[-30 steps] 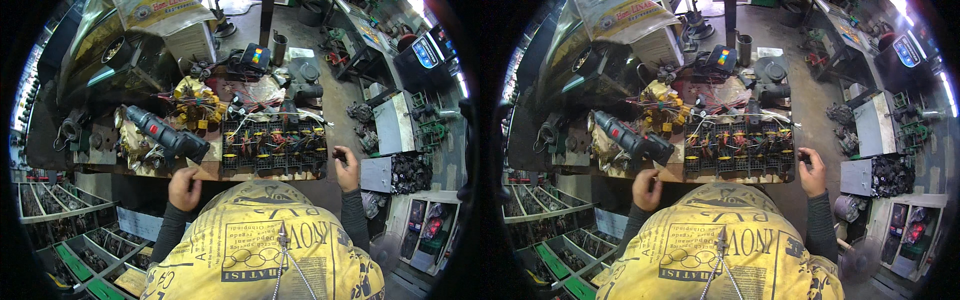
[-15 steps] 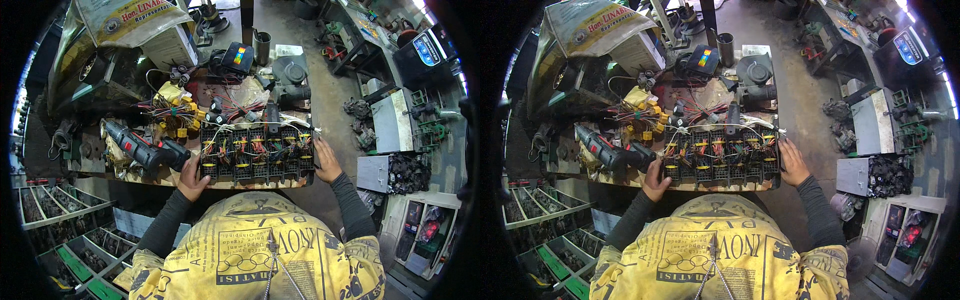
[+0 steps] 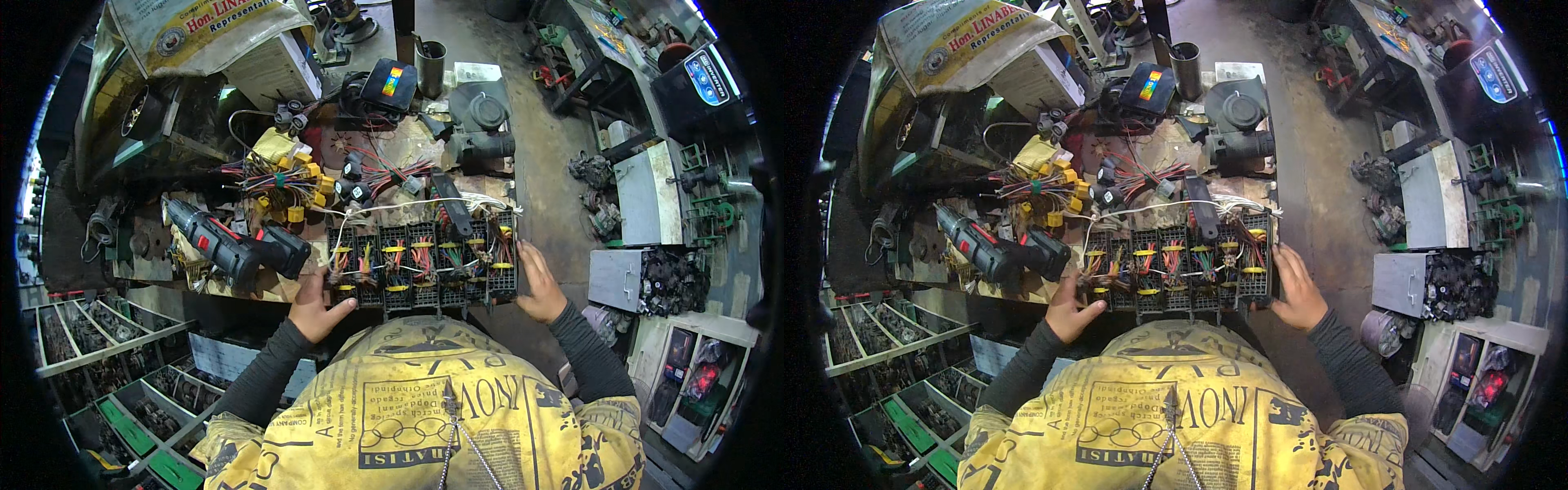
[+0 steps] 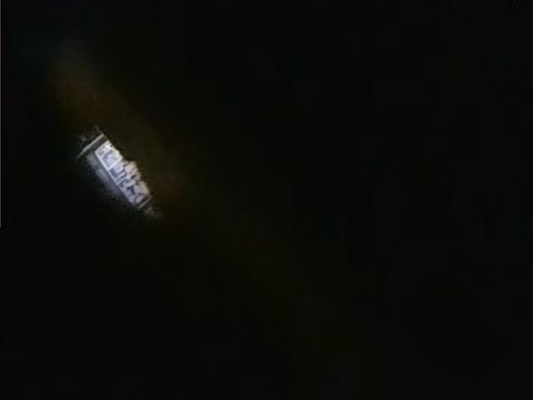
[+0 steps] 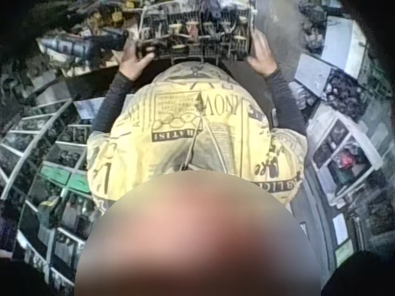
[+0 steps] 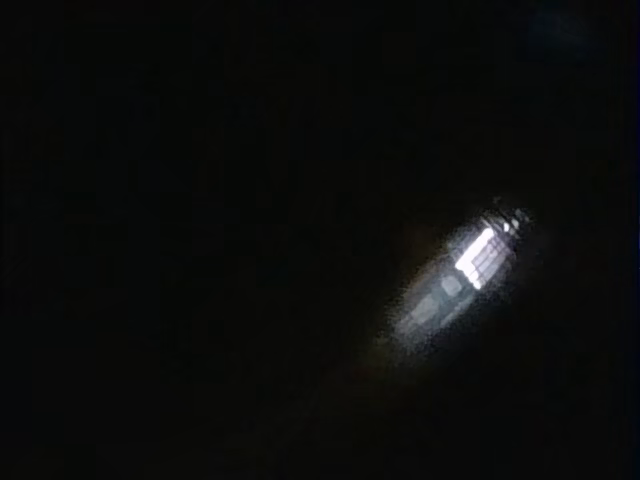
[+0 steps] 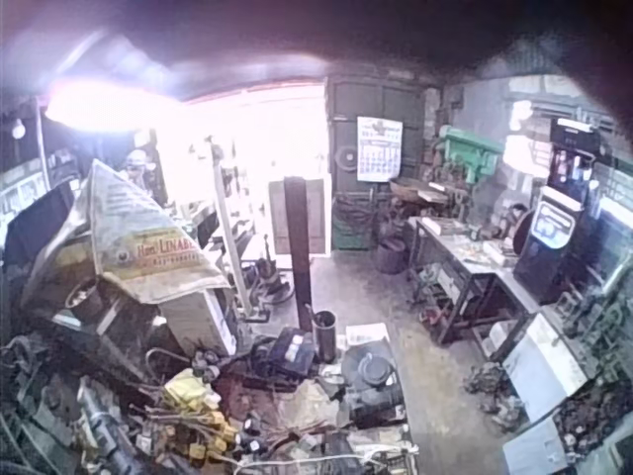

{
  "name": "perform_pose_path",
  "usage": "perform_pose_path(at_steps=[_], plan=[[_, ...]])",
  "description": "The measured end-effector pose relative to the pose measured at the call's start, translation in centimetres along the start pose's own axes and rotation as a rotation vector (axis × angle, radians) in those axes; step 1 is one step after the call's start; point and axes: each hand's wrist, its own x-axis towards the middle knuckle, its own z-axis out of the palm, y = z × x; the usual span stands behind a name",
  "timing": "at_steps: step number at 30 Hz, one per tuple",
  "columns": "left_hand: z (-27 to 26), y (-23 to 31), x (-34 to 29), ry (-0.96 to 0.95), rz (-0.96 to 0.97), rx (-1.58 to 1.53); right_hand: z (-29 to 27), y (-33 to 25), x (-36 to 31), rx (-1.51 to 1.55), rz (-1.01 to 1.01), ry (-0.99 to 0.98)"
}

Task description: The person organizes and manipulates a bundle of multicolored wires, then handles a fuse box, removing and inspecting individual fuses. They use pliers to extract fuses from the box and examine them closely.

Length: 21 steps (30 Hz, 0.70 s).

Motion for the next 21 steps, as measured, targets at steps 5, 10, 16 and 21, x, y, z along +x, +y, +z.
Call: perform_pose_path(at_steps=[5, 10, 16, 21], plan=[[0.9, 0.1, -0.1, 0.062, 0.042, 0.045, -2.1, 0.9, 0.0, -0.176, 0.038, -0.239], [0.5, -1.8, 0.4, 0.019, -0.04, -0.242, -2.1, 2.4, 0.8, 0.492, 0.267, -0.101], [0.5, -4.4, 2.0, -0.101, -0.028, -0.205, 0.3, 1.9, 2.2, 0.918, 0.339, -0.061], [0.4, -4.2, 1.8, -0.118, -0.083, -0.441, -1.3, 2.2, 2.7, 0.795, 0.249, -0.146]])
